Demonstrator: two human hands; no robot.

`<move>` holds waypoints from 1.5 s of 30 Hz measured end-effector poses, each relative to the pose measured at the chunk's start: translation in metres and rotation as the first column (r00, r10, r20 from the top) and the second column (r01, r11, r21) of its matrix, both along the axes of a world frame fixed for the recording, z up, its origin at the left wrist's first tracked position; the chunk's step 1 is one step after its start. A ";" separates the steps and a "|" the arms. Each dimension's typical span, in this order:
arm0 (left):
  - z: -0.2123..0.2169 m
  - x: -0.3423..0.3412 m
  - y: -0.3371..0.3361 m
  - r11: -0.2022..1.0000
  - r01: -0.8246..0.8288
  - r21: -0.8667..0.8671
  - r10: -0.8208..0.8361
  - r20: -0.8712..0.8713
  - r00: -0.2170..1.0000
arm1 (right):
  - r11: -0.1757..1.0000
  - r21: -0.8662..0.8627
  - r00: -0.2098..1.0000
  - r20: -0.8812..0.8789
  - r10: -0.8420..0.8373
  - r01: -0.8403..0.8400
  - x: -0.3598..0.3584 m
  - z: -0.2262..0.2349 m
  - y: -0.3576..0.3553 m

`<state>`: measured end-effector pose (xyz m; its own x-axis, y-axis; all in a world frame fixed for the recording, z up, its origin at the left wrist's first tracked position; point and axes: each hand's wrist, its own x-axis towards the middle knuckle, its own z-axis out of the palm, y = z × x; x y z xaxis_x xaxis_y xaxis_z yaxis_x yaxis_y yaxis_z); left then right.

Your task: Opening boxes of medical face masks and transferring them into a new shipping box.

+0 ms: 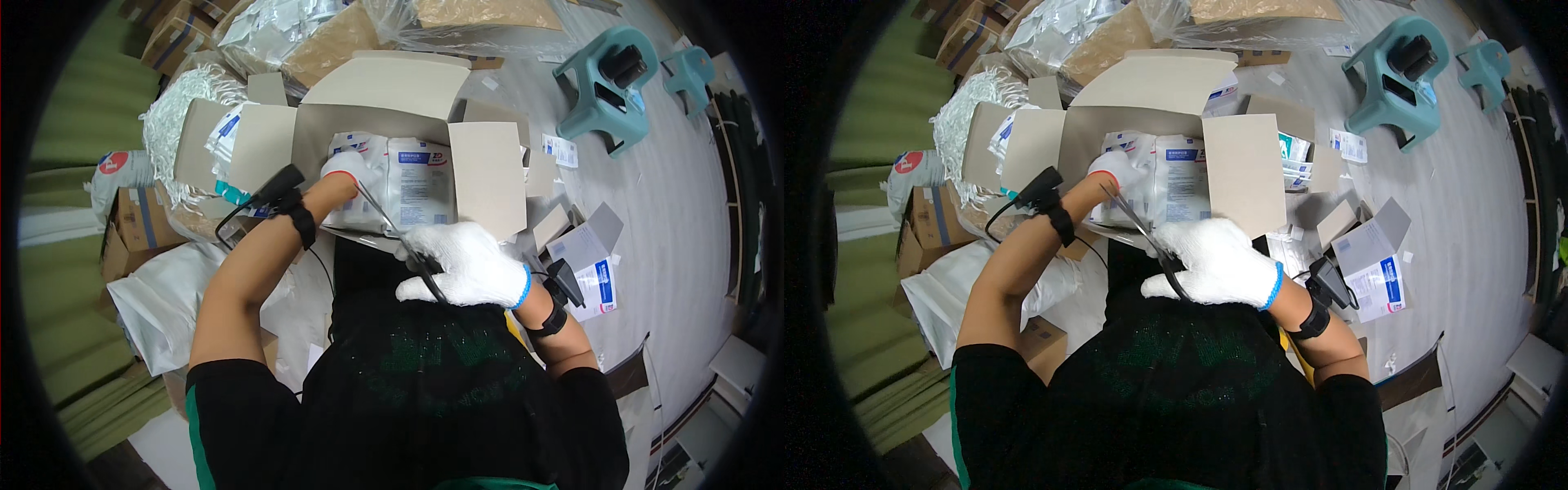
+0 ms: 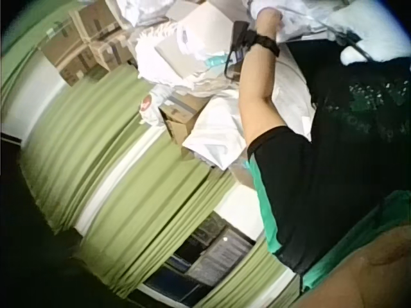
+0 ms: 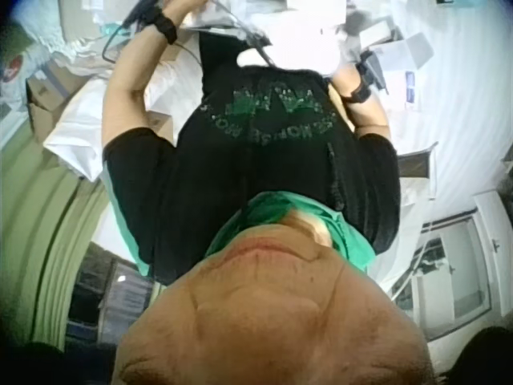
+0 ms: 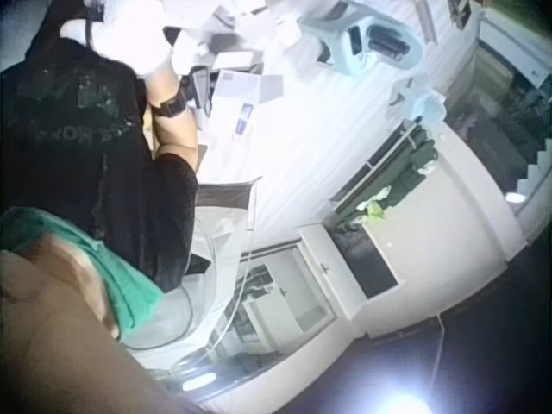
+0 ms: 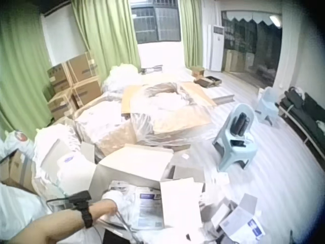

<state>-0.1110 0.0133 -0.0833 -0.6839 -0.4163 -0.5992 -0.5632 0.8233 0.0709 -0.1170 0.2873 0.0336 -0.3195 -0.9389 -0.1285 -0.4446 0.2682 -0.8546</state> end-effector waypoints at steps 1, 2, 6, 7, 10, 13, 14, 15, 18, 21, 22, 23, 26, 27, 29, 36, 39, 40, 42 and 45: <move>0.002 0.000 -0.008 0.999 -0.012 0.044 0.012 -0.010 1.000 | 1.000 0.023 1.000 0.014 -0.005 0.005 -0.002 0.000 0.001; 0.004 -0.001 -0.014 0.996 -0.023 0.087 0.025 -0.019 1.000 | 0.999 0.047 1.000 0.027 -0.010 0.008 -0.004 0.000 0.001; -0.001 0.002 -0.024 0.991 -0.099 0.087 0.102 -0.030 0.994 | 0.997 0.070 0.999 0.017 -0.027 0.026 -0.007 0.003 0.002; 0.004 0.002 -0.016 0.991 -0.125 0.055 0.127 -0.039 0.991 | 0.996 0.085 0.999 0.024 -0.025 0.023 -0.007 0.005 0.002; 0.015 -0.003 0.015 0.992 -0.122 -0.015 0.122 -0.024 0.992 | 0.995 0.097 1.000 -0.025 -0.002 0.004 -0.004 0.003 0.002; 0.004 -0.009 0.014 0.997 0.057 -0.049 -0.051 0.107 0.993 | 0.996 0.080 0.998 -0.051 0.048 -0.044 -0.004 0.006 0.000; 0.001 -0.009 0.014 0.993 0.096 -0.062 -0.090 0.087 0.992 | 0.995 0.074 0.997 -0.050 0.067 -0.063 -0.004 0.007 0.000; -0.003 -0.009 0.015 0.988 0.134 -0.075 -0.129 0.068 0.989 | 0.996 0.074 0.997 -0.053 0.055 -0.051 -0.003 0.006 0.000; -0.008 -0.013 0.026 0.986 0.117 -0.117 -0.121 -0.024 0.992 | 0.998 0.060 0.997 -0.080 0.014 -0.009 0.003 -0.001 -0.001; -0.003 -0.016 0.024 0.993 0.087 -0.086 -0.090 -0.035 0.995 | 1.000 0.025 0.997 -0.080 0.011 -0.009 0.005 -0.002 -0.001; -0.001 -0.017 0.020 0.994 0.086 -0.061 -0.088 -0.029 0.996 | 0.999 0.038 0.997 -0.070 0.013 -0.010 0.004 0.000 -0.001; 0.002 -0.017 0.016 0.997 0.065 -0.037 -0.065 -0.016 0.998 | 0.999 0.051 0.998 -0.060 0.015 -0.012 0.003 0.001 -0.001; 0.015 -0.016 0.005 0.999 -0.019 0.029 0.019 -0.020 1.000 | 0.996 0.070 0.999 0.010 -0.053 0.052 -0.001 0.002 0.000; 0.019 -0.011 0.003 0.997 -0.062 0.051 0.065 -0.052 0.997 | 0.993 0.096 0.998 0.005 -0.062 0.061 -0.002 0.004 0.000; 0.024 0.005 -0.011 0.980 -0.102 0.174 0.124 -0.125 0.984 | 0.986 0.146 0.997 0.000 -0.076 0.075 -0.005 0.010 -0.003; 0.038 0.040 -0.027 0.980 -0.131 0.150 0.153 -0.147 0.977 | 0.966 0.248 0.958 0.255 -0.133 0.068 -0.011 0.007 -0.017; 0.043 0.051 -0.024 0.982 -0.157 0.101 0.172 -0.156 0.973 | 0.965 0.260 0.919 0.370 -0.134 0.036 -0.015 0.009 -0.026; 0.045 0.052 -0.022 0.989 -0.127 0.072 0.137 -0.171 0.976 | 0.959 0.283 0.896 0.421 -0.140 0.017 -0.017 0.011 -0.030; 0.048 0.054 -0.024 0.993 -0.102 0.067 0.113 -0.196 0.974 | 0.946 0.324 0.841 0.518 -0.158 -0.021 -0.027 0.018 -0.039; 0.053 0.061 -0.027 0.986 -0.105 0.132 0.132 -0.215 0.968 | 0.946 0.318 0.843 0.526 -0.115 -0.069 -0.038 0.021 -0.051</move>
<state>-0.0499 -0.0134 -0.0306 -0.7551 -0.4376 -0.4882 -0.6156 0.7294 0.2985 -0.1551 0.2359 0.0544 -0.1358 -0.8121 -0.5675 0.0628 0.5646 -0.8230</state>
